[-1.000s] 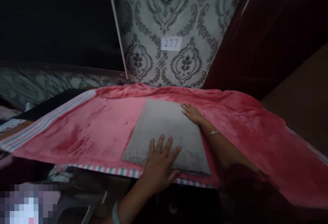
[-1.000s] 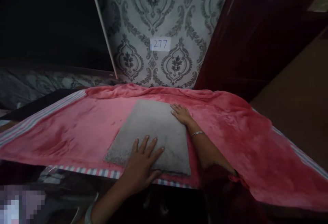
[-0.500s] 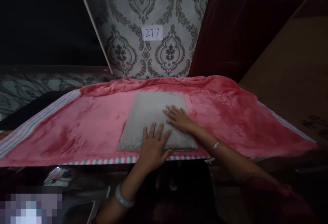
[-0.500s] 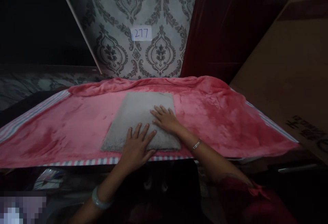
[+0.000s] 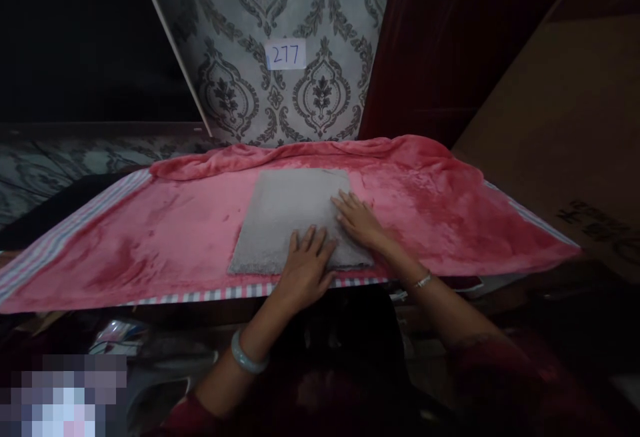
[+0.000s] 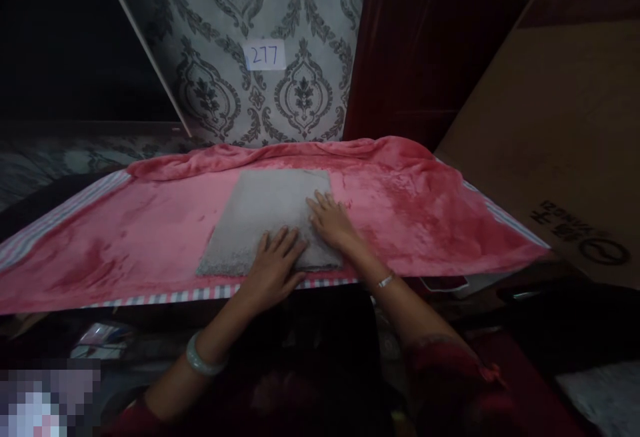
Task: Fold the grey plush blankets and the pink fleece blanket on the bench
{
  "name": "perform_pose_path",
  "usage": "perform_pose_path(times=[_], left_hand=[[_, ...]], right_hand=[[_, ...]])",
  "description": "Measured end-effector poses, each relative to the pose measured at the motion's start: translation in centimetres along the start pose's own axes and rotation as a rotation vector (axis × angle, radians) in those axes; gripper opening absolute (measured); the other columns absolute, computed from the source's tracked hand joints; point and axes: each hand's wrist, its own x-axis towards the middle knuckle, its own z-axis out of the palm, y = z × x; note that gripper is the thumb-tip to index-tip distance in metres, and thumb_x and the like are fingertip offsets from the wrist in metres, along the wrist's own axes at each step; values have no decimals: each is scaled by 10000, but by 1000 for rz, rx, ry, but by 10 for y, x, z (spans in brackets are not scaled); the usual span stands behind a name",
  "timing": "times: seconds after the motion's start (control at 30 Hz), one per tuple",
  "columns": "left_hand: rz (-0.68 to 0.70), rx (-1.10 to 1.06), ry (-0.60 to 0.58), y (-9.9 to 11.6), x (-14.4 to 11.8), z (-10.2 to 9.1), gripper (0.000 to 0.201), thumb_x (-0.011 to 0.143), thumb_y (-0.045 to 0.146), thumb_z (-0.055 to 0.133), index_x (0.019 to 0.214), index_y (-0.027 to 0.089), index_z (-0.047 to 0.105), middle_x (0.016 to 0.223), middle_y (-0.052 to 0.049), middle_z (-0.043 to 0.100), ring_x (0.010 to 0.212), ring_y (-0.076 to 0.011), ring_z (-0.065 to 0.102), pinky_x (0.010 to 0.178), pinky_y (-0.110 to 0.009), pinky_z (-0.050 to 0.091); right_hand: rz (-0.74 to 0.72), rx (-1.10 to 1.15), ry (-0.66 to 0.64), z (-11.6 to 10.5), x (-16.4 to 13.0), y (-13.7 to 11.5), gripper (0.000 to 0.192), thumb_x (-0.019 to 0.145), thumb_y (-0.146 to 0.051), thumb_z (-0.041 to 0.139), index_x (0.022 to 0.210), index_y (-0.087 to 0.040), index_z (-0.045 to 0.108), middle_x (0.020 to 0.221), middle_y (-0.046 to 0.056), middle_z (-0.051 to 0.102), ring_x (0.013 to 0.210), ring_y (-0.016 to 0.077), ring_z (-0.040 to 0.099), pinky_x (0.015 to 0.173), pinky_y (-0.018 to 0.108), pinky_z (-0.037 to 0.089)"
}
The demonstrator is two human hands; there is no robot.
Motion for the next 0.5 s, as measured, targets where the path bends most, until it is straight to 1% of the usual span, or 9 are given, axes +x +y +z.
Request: perform_pose_path(times=[0.07, 0.13, 0.2, 0.27, 0.33, 0.4, 0.5], left_hand=[[20, -3, 11, 10, 2, 8, 589, 935, 357, 561, 1488, 196, 442, 1580, -148, 406, 1490, -339, 302, 1209, -631, 205], [14, 11, 28, 18, 1, 18, 577, 949, 357, 530, 1491, 182, 435, 1582, -155, 399, 1493, -347, 292, 1209, -646, 186], [14, 21, 37, 22, 0, 25, 567, 957, 359, 520, 1493, 198, 432, 1603, -145, 366, 1505, -348, 265, 1212, -652, 171], [20, 13, 25, 20, -3, 25, 571, 955, 361, 535, 1497, 219, 428, 1617, -135, 340, 1514, -340, 247, 1218, -641, 175], [30, -10, -17, 14, -6, 16, 591, 945, 361, 567, 1503, 231, 422, 1625, -133, 322, 1522, -335, 225, 1222, -625, 189], [68, -65, -96, 4, -11, -2, 606, 934, 363, 596, 1503, 249, 422, 1630, -121, 312, 1527, -312, 217, 1226, -593, 219], [135, -190, -216, -13, -23, -33, 564, 952, 363, 580, 1493, 299, 433, 1619, -71, 344, 1517, -229, 261, 1228, -510, 280]], right_hand=[[-35, 25, -23, 11, -21, -10, 569, 1038, -382, 293, 1592, -252, 294, 1660, 58, 185, 1522, 303, 158, 1181, 564, 264], [-31, 50, -21, 22, -36, -13, 568, 1038, -391, 297, 1586, -244, 312, 1653, 47, 216, 1525, 287, 149, 1199, 528, 249], [-24, 79, 18, 31, -44, -10, 563, 1037, -402, 304, 1576, -242, 341, 1644, 36, 248, 1527, 280, 138, 1213, 510, 234], [-18, 104, 60, 36, -47, -6, 556, 1037, -410, 306, 1564, -246, 369, 1637, 31, 269, 1527, 280, 141, 1217, 509, 229], [-14, 126, 88, 39, -47, -2, 550, 1038, -416, 306, 1557, -250, 384, 1635, 32, 277, 1526, 281, 149, 1215, 519, 234], [-20, 145, 93, 39, -46, 0, 551, 1036, -420, 314, 1554, -246, 389, 1632, 40, 281, 1524, 282, 158, 1210, 527, 243], [-27, 153, 39, 33, -45, 2, 559, 1026, -421, 346, 1550, -233, 396, 1630, 63, 277, 1518, 292, 178, 1194, 547, 266]])
